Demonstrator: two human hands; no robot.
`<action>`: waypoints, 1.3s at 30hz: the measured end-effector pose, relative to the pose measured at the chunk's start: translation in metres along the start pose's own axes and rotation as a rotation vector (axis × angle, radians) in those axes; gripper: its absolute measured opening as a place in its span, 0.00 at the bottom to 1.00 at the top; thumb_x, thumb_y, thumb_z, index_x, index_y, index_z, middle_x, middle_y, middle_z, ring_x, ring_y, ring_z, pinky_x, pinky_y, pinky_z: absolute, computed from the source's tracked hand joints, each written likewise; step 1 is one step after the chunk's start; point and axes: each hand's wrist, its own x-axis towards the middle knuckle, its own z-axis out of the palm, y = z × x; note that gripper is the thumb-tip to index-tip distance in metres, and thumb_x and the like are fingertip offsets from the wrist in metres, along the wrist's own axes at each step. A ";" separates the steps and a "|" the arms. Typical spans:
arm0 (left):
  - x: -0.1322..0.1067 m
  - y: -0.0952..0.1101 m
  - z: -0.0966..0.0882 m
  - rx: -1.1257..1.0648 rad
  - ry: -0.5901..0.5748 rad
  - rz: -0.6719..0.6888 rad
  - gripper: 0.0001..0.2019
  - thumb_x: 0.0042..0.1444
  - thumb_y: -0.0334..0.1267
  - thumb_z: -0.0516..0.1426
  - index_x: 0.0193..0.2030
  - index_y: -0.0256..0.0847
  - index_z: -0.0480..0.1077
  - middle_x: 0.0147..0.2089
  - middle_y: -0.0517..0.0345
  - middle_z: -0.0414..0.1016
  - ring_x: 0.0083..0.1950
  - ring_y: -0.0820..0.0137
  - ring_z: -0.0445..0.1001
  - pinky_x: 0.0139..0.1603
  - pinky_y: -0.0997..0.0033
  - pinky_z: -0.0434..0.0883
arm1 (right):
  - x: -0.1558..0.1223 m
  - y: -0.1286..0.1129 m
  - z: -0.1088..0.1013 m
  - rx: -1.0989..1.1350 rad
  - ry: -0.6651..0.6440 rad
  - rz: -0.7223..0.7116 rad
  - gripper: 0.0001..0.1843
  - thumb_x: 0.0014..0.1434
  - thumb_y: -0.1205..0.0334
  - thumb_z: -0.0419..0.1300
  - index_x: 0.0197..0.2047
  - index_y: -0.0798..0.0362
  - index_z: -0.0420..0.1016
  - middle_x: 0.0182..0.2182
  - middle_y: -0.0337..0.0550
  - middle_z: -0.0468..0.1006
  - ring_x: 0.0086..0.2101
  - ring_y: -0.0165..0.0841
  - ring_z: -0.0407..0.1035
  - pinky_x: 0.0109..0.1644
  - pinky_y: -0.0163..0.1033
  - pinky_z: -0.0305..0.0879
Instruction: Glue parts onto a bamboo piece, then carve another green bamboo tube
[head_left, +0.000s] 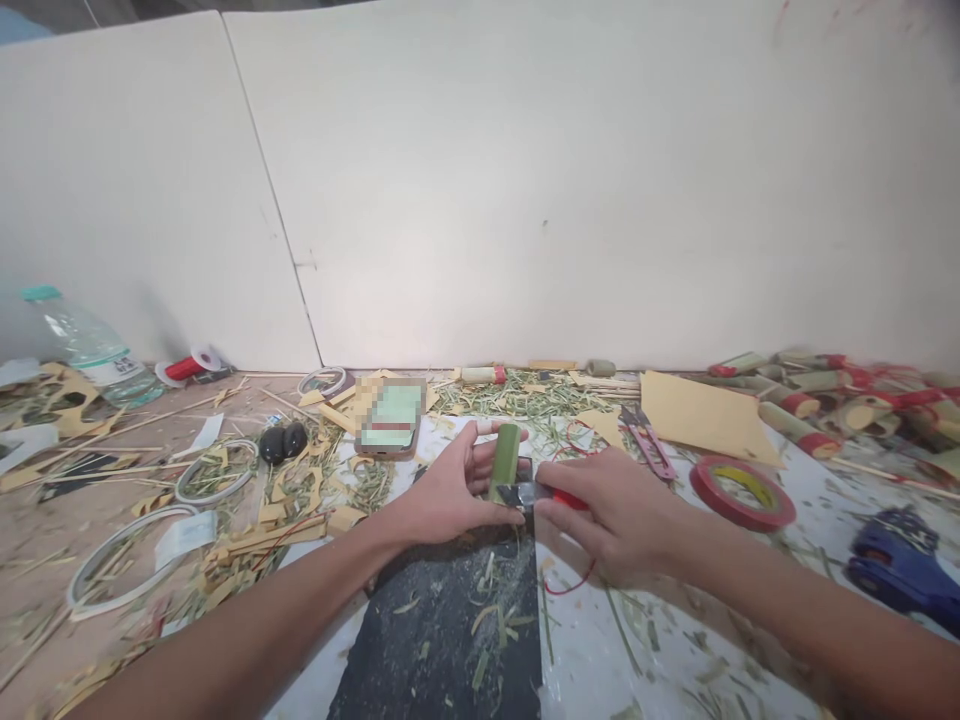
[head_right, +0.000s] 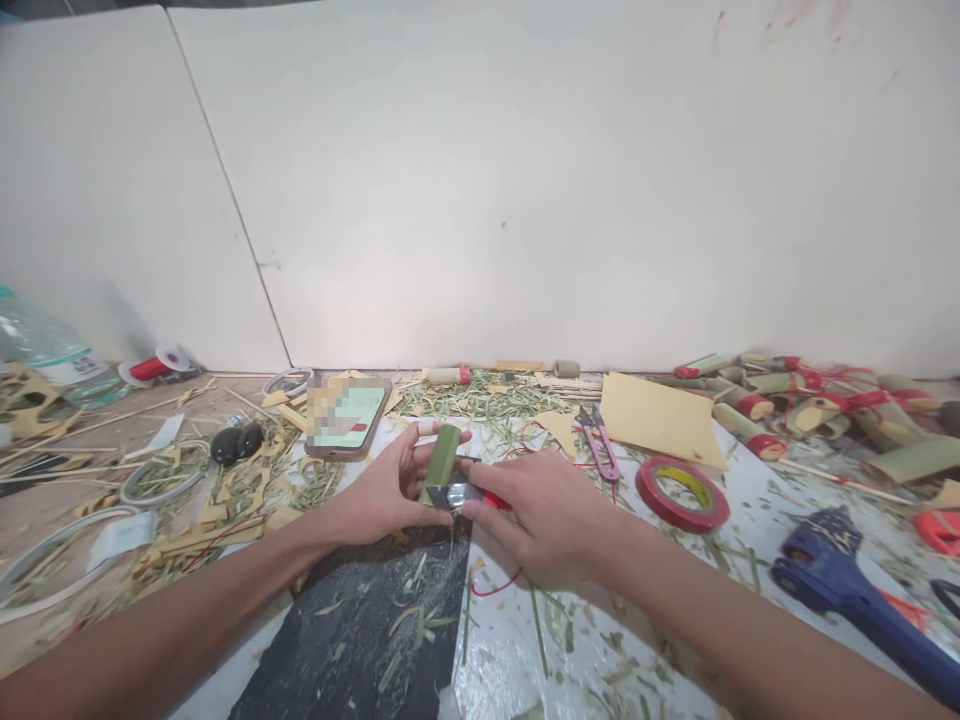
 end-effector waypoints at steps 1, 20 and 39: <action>0.000 0.000 0.000 0.003 0.006 0.003 0.32 0.43 0.27 0.68 0.51 0.44 0.56 0.67 0.42 0.56 0.63 0.57 0.65 0.57 0.55 0.69 | 0.001 0.000 0.001 -0.002 0.006 0.004 0.20 0.66 0.48 0.43 0.31 0.51 0.65 0.20 0.38 0.69 0.21 0.30 0.57 0.27 0.37 0.41; -0.005 0.006 0.006 0.019 -0.035 -0.034 0.38 0.44 0.31 0.68 0.59 0.47 0.53 0.68 0.39 0.55 0.63 0.54 0.65 0.58 0.51 0.66 | -0.001 0.019 0.001 0.130 0.148 0.177 0.17 0.66 0.52 0.43 0.28 0.51 0.57 0.20 0.35 0.64 0.22 0.29 0.56 0.27 0.35 0.46; -0.010 0.009 0.006 0.026 -0.169 -0.084 0.41 0.46 0.34 0.67 0.63 0.48 0.48 0.70 0.39 0.49 0.69 0.55 0.54 0.62 0.51 0.61 | 0.000 0.040 0.007 0.069 0.337 0.292 0.16 0.66 0.51 0.43 0.29 0.50 0.57 0.18 0.33 0.61 0.21 0.30 0.57 0.28 0.36 0.47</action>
